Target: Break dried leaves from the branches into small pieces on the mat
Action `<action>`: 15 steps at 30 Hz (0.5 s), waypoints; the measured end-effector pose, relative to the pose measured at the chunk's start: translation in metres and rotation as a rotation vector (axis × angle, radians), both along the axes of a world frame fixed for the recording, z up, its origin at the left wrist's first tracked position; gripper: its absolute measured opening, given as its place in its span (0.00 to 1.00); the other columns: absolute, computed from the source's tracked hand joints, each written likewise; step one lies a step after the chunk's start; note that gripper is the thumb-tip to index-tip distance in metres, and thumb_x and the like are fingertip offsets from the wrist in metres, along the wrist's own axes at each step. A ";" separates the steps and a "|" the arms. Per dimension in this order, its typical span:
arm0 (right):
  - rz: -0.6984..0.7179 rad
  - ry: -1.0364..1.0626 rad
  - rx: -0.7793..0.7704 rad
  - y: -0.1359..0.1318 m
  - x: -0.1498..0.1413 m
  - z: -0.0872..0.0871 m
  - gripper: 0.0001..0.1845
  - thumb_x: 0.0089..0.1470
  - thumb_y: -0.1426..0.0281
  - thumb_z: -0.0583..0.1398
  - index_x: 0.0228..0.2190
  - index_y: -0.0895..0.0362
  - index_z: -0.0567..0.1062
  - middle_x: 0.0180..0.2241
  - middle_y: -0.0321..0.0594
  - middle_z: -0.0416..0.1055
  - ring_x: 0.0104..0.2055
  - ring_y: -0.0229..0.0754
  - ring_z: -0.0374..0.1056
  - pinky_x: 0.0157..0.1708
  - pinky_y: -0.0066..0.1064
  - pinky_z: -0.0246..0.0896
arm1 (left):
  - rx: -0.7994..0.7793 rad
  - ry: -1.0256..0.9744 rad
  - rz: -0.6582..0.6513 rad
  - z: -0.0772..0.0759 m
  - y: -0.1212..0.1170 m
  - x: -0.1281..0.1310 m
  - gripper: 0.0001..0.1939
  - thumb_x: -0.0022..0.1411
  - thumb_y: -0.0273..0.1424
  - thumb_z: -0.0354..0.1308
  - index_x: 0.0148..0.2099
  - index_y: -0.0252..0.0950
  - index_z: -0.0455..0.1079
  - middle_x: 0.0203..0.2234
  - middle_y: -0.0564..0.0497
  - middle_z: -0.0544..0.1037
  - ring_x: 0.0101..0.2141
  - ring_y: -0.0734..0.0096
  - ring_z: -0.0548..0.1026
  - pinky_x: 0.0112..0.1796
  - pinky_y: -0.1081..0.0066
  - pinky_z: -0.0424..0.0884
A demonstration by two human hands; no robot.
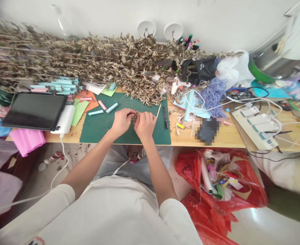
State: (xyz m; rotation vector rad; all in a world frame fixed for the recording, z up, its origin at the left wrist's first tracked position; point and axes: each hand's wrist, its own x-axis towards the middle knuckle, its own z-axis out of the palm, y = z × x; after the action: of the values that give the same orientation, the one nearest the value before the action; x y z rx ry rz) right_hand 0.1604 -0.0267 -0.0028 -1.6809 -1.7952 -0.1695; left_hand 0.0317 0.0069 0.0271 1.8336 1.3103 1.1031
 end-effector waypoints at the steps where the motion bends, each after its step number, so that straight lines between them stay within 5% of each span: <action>1: -0.010 0.024 0.003 0.000 0.000 0.000 0.11 0.63 0.68 0.53 0.35 0.56 0.74 0.34 0.44 0.72 0.41 0.47 0.64 0.44 0.39 0.50 | -0.036 -0.053 0.011 0.000 0.001 -0.002 0.11 0.57 0.21 0.57 0.35 0.37 0.80 0.32 0.48 0.82 0.35 0.64 0.78 0.43 0.64 0.73; 8: 0.030 0.147 0.035 0.003 0.003 -0.002 0.09 0.62 0.68 0.56 0.34 0.55 0.77 0.35 0.41 0.77 0.41 0.43 0.68 0.47 0.38 0.52 | -0.337 -0.509 0.047 -0.016 0.004 -0.004 0.09 0.50 0.30 0.68 0.36 0.34 0.81 0.32 0.47 0.82 0.32 0.65 0.78 0.40 0.64 0.74; 15: 0.071 0.143 0.062 0.002 0.002 -0.001 0.12 0.61 0.69 0.56 0.43 0.56 0.76 0.41 0.44 0.77 0.44 0.44 0.70 0.49 0.38 0.53 | -0.286 -0.374 0.008 -0.019 0.007 -0.002 0.07 0.53 0.27 0.63 0.36 0.35 0.80 0.31 0.48 0.82 0.31 0.67 0.78 0.37 0.67 0.75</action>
State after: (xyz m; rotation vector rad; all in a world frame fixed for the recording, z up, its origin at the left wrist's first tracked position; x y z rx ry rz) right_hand 0.1625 -0.0243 -0.0033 -1.5439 -1.7228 -0.0713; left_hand 0.0301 0.0135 0.0076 1.3401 1.1819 1.1312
